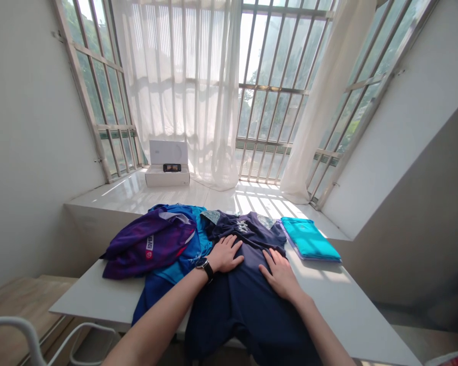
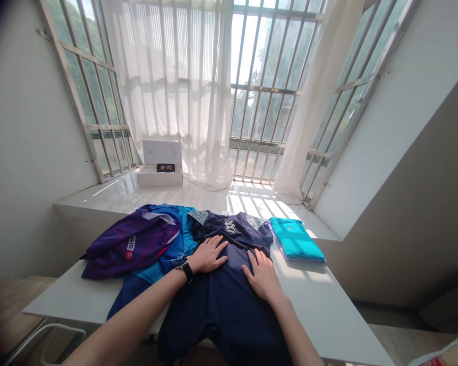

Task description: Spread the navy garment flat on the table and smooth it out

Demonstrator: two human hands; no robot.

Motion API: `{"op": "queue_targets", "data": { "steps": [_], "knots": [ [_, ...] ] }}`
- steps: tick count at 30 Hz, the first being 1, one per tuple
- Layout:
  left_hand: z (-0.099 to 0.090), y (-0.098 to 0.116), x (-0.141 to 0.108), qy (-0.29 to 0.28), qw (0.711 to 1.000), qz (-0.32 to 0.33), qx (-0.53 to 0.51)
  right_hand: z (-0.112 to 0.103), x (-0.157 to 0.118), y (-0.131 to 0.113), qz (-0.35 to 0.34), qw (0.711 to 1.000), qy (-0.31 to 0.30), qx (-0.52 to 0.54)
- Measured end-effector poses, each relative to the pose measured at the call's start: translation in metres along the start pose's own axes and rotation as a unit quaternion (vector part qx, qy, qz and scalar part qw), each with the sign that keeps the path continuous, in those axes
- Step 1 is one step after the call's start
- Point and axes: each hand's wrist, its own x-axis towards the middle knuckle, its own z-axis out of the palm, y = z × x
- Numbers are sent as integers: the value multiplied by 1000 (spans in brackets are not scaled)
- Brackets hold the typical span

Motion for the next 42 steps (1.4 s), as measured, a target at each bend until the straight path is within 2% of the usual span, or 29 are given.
{"op": "queue_targets", "data": {
  "steps": [2, 4, 6, 8, 11, 13, 15, 18, 21, 23, 25, 28, 31, 34, 36, 38, 42],
  "knots": [
    [-10, 8, -5, 25, 999, -16, 12, -3, -13, -5, -24, 998, 49, 41],
    [-24, 27, -20, 47, 998, -35, 35, -3, -40, -14, -57, 986, 126, 90],
    [-37, 52, -50, 80, 995, -19, 55, 1, -75, -25, -87, 968, 195, 130],
    [-41, 75, -90, 117, 993, 6, 25, 9, -110, -34, -127, 953, 239, 137],
    [-25, 91, -155, 88, 996, 4, -32, 23, -143, -41, -190, 932, 294, 93],
    [-2, 88, -187, 70, 997, 9, -15, 29, -150, -45, -197, 927, 313, 62],
    [22, 79, -207, 97, 994, 14, 43, 30, -149, -49, -179, 930, 317, 49],
    [46, 65, -217, 194, 976, 6, 100, 29, -146, -52, -171, 937, 303, 41],
    [43, 59, -218, 251, 965, 27, 68, 28, -148, -47, -195, 942, 272, 33],
    [31, 60, -217, 241, 970, 18, 6, 28, -151, -43, -197, 948, 247, 35],
    [14, 65, -214, 203, 977, -23, -64, 27, -154, -46, -179, 959, 217, 45],
    [-11, 77, -204, 138, 977, -95, -129, 27, -161, -68, -159, 966, 194, 69],
    [-29, 90, -191, 121, 976, -113, -139, 34, -165, -106, -193, 942, 256, 101],
    [-36, 100, -184, 131, 975, -102, -147, 45, -168, -128, -172, 918, 333, 132],
    [-35, 102, -187, 139, 975, -76, -158, 51, -172, -123, -139, 912, 358, 147],
    [-31, 97, -197, 156, 973, -45, -162, 54, -180, -104, -105, 913, 363, 153],
    [-19, 66, -232, 209, 967, -5, -144, 52, -204, -61, -27, 920, 369, 131]
  ]
}}
